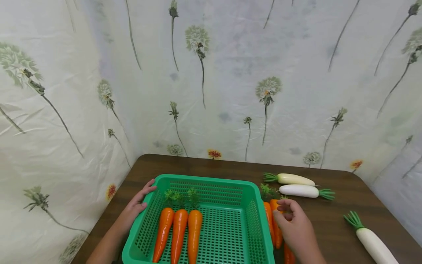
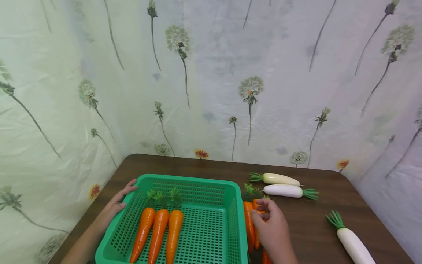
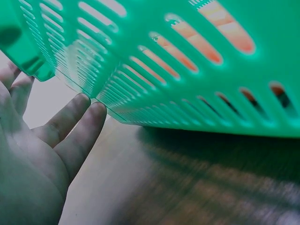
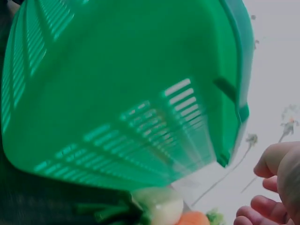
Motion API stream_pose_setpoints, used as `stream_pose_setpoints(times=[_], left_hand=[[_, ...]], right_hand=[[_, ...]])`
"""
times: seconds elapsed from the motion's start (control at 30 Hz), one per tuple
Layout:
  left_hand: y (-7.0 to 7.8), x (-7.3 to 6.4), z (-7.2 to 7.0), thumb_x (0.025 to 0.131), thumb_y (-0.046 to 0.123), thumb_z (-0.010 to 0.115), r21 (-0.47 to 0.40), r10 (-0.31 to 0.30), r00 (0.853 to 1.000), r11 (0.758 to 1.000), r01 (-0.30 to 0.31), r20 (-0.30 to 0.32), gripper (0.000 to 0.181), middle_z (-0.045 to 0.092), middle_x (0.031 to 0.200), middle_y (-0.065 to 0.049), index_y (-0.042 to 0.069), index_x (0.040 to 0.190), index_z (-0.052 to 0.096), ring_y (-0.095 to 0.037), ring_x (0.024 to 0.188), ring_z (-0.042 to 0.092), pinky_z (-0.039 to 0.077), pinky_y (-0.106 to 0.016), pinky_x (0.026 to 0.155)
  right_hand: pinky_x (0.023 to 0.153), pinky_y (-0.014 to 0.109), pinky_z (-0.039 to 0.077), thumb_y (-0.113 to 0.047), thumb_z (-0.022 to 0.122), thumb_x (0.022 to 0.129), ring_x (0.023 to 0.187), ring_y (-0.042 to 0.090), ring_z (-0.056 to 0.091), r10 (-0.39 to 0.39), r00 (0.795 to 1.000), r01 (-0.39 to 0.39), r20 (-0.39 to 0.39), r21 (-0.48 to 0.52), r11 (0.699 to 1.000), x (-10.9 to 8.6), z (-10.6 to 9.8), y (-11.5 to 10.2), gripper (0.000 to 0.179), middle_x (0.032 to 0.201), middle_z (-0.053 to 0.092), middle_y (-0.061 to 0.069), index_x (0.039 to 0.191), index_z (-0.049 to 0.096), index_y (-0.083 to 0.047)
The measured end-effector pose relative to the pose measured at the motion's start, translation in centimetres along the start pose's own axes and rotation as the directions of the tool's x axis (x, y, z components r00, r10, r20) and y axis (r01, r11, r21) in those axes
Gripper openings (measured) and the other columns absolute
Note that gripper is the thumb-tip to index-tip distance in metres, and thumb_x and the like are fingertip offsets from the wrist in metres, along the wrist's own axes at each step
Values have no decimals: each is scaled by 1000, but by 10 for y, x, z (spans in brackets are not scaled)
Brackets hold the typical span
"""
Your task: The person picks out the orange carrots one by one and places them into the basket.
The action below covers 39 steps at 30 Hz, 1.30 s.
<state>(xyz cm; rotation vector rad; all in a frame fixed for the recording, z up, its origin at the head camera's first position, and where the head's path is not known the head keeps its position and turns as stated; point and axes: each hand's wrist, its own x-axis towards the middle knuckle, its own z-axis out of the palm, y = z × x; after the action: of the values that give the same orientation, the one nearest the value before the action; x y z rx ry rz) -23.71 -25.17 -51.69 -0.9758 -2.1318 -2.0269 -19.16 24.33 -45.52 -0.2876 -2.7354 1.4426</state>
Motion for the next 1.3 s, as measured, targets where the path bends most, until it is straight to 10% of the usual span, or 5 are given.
stream_pose_setpoints(times=[0.63, 1.3], left_hand=[[0, 4, 1, 104, -7, 30, -10, 88, 996, 996, -88, 10, 48, 23, 172, 12, -18, 150, 34, 8, 152, 23, 30, -12, 113], [0, 2, 1, 106, -4, 30, 2, 49, 999, 999, -49, 9, 47, 21, 173, 11, -18, 151, 32, 9, 153, 21, 29, -11, 113]], right_hand=[[88, 42, 57, -29, 63, 103, 121, 37, 63, 14, 1000, -13, 5, -39, 999, 7, -21, 30, 55, 149, 51, 26, 146, 47, 1], [94, 56, 54, -35, 66, 101, 125, 45, 57, 13, 1000, -14, -9, -167, 986, 12, -31, 51, 59, 141, 49, 30, 145, 50, 1]])
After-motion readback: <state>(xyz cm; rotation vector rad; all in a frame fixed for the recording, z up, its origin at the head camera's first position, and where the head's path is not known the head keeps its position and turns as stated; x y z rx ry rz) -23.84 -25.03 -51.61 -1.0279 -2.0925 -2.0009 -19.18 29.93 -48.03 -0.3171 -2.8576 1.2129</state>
